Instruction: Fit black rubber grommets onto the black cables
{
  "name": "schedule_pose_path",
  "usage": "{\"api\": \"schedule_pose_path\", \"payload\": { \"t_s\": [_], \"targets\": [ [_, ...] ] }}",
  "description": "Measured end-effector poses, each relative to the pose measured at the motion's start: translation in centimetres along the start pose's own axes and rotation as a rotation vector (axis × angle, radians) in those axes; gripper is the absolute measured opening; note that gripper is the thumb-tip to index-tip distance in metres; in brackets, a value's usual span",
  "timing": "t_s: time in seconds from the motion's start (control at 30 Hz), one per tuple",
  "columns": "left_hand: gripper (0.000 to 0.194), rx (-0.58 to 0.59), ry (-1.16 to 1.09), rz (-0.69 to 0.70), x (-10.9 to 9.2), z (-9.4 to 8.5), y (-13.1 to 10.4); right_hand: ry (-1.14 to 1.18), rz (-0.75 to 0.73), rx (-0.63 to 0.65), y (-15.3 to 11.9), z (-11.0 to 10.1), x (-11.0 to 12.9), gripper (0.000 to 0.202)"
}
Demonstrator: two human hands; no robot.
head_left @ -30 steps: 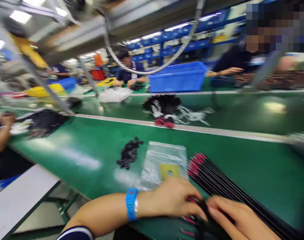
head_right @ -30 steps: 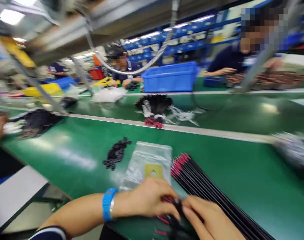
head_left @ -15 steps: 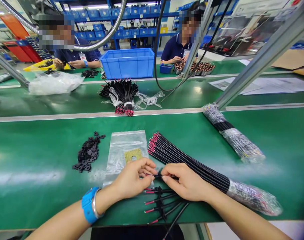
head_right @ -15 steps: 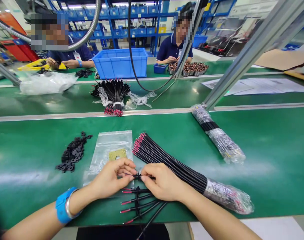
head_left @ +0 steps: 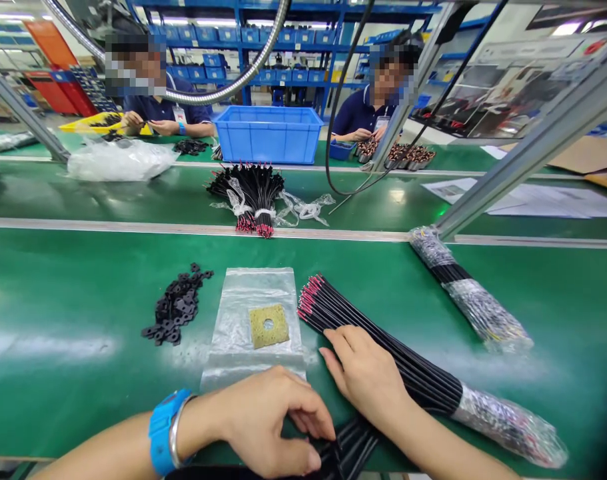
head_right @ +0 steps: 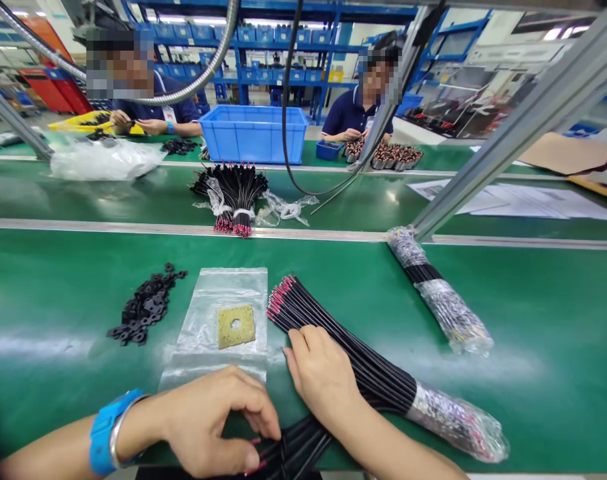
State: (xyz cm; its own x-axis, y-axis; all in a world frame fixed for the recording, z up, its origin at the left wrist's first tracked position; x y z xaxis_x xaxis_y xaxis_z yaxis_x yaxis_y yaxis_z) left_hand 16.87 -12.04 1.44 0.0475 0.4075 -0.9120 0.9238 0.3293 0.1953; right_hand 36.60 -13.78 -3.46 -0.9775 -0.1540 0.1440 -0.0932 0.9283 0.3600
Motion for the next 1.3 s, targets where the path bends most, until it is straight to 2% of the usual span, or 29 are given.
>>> {"api": "schedule_pose_path", "payload": {
  "t_s": [0.13,0.23,0.33,0.47,0.63,0.97,1.1,1.2,1.3],
  "targets": [
    [0.025,-0.106,0.064,-0.007,0.4,0.3,0.1,-0.121,0.006,-0.039,-0.5,0.0,0.7,0.027],
    [0.031,-0.222,0.046,-0.057,1.1,0.5,-0.1,-0.216,0.016,-0.030,-0.6,-0.1,0.9,0.025],
    [0.038,-0.317,-0.234,-0.154,2.4,0.8,-0.2,-0.235,0.029,0.005,-0.4,-0.1,0.9,0.016],
    [0.048,-0.351,-0.642,-0.179,3.5,1.0,0.2,-0.142,0.013,0.005,-0.2,0.2,0.6,0.018],
    [0.052,-0.407,-0.815,-0.200,3.4,0.3,0.5,-0.041,-0.015,-0.010,0.0,0.2,0.4,0.023],
    [0.054,-0.482,-0.922,-0.271,3.4,-0.1,0.6,-0.028,-0.105,-0.031,-0.1,0.9,0.3,0.024],
    [0.054,-0.506,-0.928,-0.265,3.7,-0.4,0.4,-0.194,-0.115,-0.026,0.1,1.0,1.0,0.018],
    [0.052,-0.507,-0.909,-0.263,3.9,-1.0,0.0,-0.340,-0.116,-0.019,0.7,0.9,1.8,0.021],
    [0.047,-0.527,-0.862,-0.263,3.9,-2.0,-0.5,-0.359,-0.075,-0.005,1.4,0.9,2.3,0.022]
  ]
}}
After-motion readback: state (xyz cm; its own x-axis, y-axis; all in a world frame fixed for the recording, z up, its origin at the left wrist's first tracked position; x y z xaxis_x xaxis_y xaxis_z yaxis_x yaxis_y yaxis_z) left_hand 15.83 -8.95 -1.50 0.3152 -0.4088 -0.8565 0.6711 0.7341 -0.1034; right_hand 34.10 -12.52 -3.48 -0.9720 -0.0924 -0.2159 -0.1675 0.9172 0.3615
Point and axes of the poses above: each hand's wrist, its own y-axis towards the middle knuckle, its own z-axis out of the palm, x = y × z, the point moved 1 cm from there along y, towards the middle knuckle, and after that the axes turned 14 degrees about z, right-handed, at the moved point
